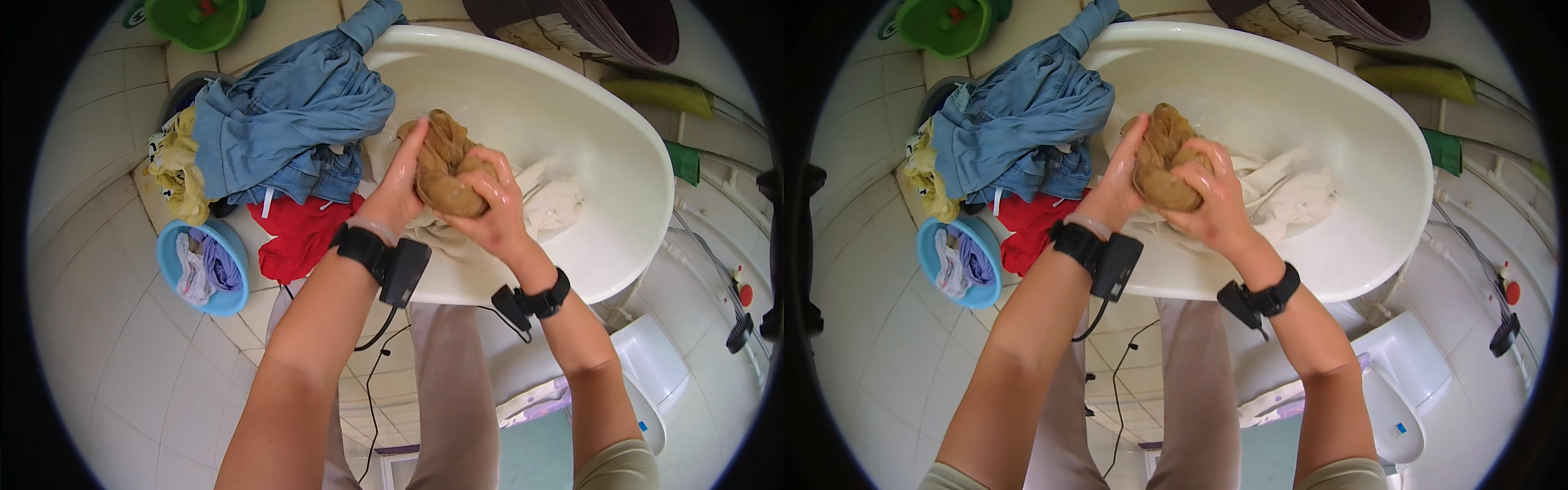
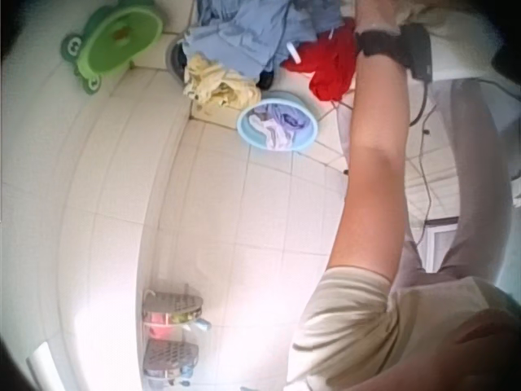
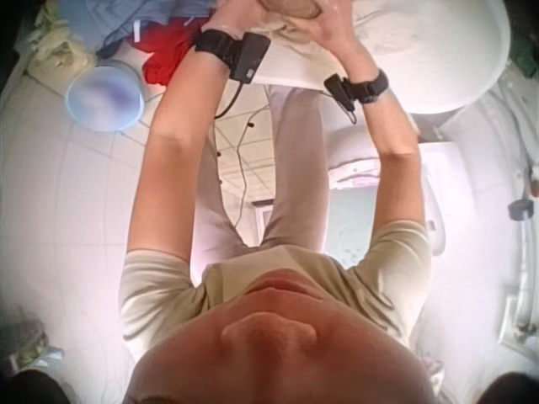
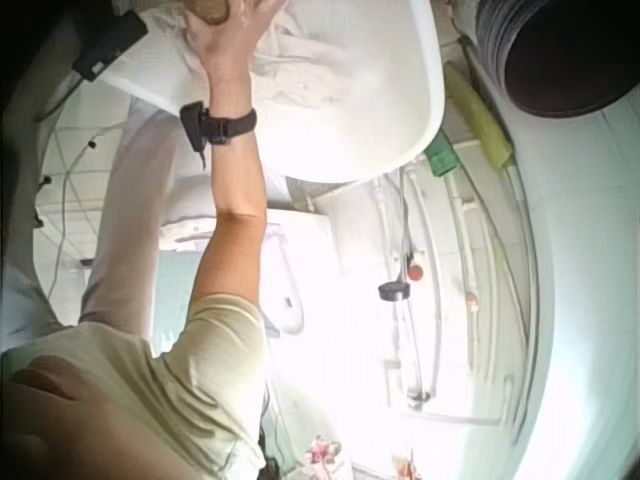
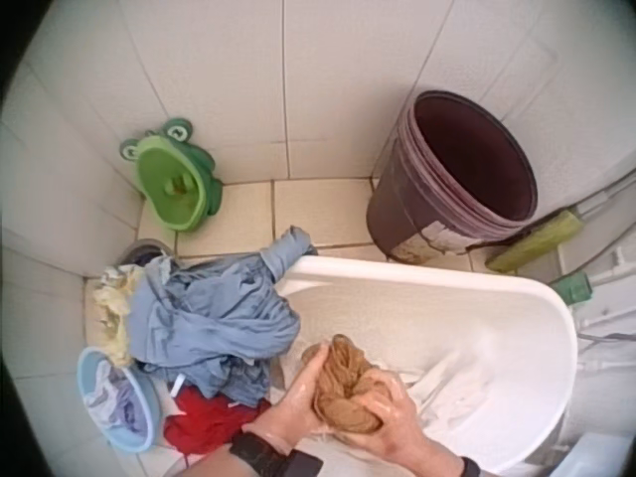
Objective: The person sits on the floor and hand-washes various garments in a white basin. They pick up items from a blue bowl, submerge them in the basin, agitate them by hand, and wring them out before placing them back into the bowl.
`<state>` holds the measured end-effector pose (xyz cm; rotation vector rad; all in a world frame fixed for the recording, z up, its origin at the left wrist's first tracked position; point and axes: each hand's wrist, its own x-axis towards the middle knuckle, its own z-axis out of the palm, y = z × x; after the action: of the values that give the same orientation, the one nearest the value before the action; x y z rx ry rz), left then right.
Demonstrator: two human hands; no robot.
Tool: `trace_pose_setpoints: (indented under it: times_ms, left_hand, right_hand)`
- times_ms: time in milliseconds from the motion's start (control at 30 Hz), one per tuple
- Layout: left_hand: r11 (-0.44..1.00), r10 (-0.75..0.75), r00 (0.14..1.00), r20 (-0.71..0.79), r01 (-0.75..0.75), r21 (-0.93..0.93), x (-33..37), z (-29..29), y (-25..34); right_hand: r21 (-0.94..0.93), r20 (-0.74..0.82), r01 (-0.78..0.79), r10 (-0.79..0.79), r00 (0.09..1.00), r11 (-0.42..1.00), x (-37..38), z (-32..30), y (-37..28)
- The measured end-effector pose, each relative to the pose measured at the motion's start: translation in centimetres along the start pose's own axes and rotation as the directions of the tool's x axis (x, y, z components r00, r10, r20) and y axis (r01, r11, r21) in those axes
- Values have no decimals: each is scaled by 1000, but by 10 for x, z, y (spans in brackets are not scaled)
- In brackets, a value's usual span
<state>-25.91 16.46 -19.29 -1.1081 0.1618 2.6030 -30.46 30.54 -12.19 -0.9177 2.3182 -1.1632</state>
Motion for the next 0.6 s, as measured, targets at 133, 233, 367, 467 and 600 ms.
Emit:
trace_pose_setpoints:
  times_ms: [133,233,367,467,600]
  left_hand:
    - [997,53,999,3,-53,-49,-38,20,-26]
    - [996,13,996,-88,-21,-90,-72,49,-45]
    - [989,141,971,-193,-131,62,-93,65,-65]
    - [923,318,933,-170,-264,280,-112,90,-69]
    - [759,503,861,77,-482,438,-125,105,-74]
  right_hand:
    - [191,35,-114,109,993,975,-17,-31,-37]
    - [401,19,-192,201,979,896,-36,-45,-32]
    - [736,25,-315,441,897,599,-39,-51,-45]
    - [754,100,-409,527,844,513,-39,-62,-67]
    - [782,138,-464,611,780,416,-47,-77,-90]
